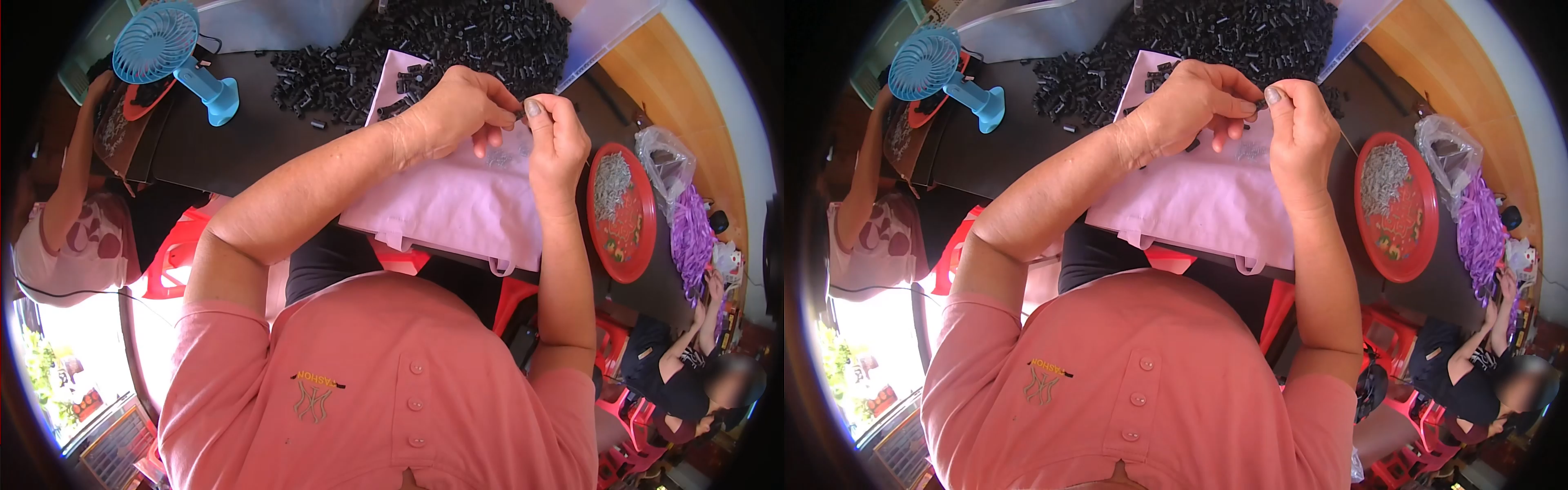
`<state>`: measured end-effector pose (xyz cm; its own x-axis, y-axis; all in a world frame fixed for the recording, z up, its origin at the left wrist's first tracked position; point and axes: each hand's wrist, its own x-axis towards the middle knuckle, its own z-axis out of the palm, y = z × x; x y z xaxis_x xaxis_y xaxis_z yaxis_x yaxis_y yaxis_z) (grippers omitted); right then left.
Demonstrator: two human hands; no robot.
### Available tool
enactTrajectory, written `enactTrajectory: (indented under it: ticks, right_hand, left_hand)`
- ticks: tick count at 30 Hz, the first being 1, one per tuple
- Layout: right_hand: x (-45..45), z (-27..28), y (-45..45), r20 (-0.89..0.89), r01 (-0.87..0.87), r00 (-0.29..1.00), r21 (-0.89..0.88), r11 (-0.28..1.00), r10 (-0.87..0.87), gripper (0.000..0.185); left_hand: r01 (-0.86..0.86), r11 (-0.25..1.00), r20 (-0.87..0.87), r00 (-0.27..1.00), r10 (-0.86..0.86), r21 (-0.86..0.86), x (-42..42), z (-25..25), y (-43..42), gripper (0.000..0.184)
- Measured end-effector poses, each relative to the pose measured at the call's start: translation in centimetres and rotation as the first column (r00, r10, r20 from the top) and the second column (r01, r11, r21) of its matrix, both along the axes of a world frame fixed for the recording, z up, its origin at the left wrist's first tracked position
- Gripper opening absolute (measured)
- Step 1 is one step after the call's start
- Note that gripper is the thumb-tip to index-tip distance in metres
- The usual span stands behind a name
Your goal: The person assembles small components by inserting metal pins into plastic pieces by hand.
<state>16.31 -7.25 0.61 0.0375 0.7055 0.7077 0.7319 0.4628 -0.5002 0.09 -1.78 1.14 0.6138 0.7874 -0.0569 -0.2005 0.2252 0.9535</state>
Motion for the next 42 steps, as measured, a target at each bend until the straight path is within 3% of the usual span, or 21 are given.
enactTrajectory:
  ticks: [6,15,18,21,24,27,30,42]
  right_hand:
    - [-0.1,0.0,0.1,0.027,0.009,1.000,0.015,1.000,-0.009,0.006]
    - [-0.2,0.3,0.0,0.188,-0.015,0.982,0.070,0.997,0.001,0.005]
    - [-0.3,0.1,0.1,0.193,-0.007,0.981,0.065,0.998,-0.006,0.005]
    - [-0.6,-0.1,0.2,0.200,0.007,0.980,0.060,0.998,-0.019,0.005]
    - [-0.7,0.0,0.1,0.158,0.022,0.987,0.007,1.000,-0.023,0.002]
    - [-0.3,0.1,0.0,-0.047,-0.013,0.999,-0.127,0.992,0.008,0.006]
    - [0.5,0.2,0.0,-0.256,-0.105,0.965,-0.211,0.972,0.049,0.010]
    - [0.4,0.8,-0.3,-0.293,-0.122,0.954,-0.188,0.975,0.063,0.010]
  left_hand:
    - [-0.007,1.000,0.012,1.000,0.007,-0.024,0.1,0.1,-0.3,0.018]
    - [-0.046,0.981,-0.170,0.982,0.078,0.186,0.0,0.5,-0.5,0.012]
    - [-0.065,0.953,-0.234,0.962,0.138,0.296,0.1,0.3,-0.6,0.012]
    - [-0.152,0.792,-0.128,0.952,0.279,0.592,0.6,-1.5,-0.2,0.012]
    - [-0.155,0.764,-0.119,0.950,0.290,0.626,0.4,-1.4,-0.4,0.012]
    - [-0.098,0.952,-0.207,0.965,0.162,0.289,0.1,0.2,-0.6,0.015]
    - [-0.070,0.991,-0.052,0.996,0.076,0.116,0.1,-0.3,0.0,0.018]
    - [-0.052,0.999,0.008,0.999,0.052,-0.007,-0.2,0.0,0.2,0.020]
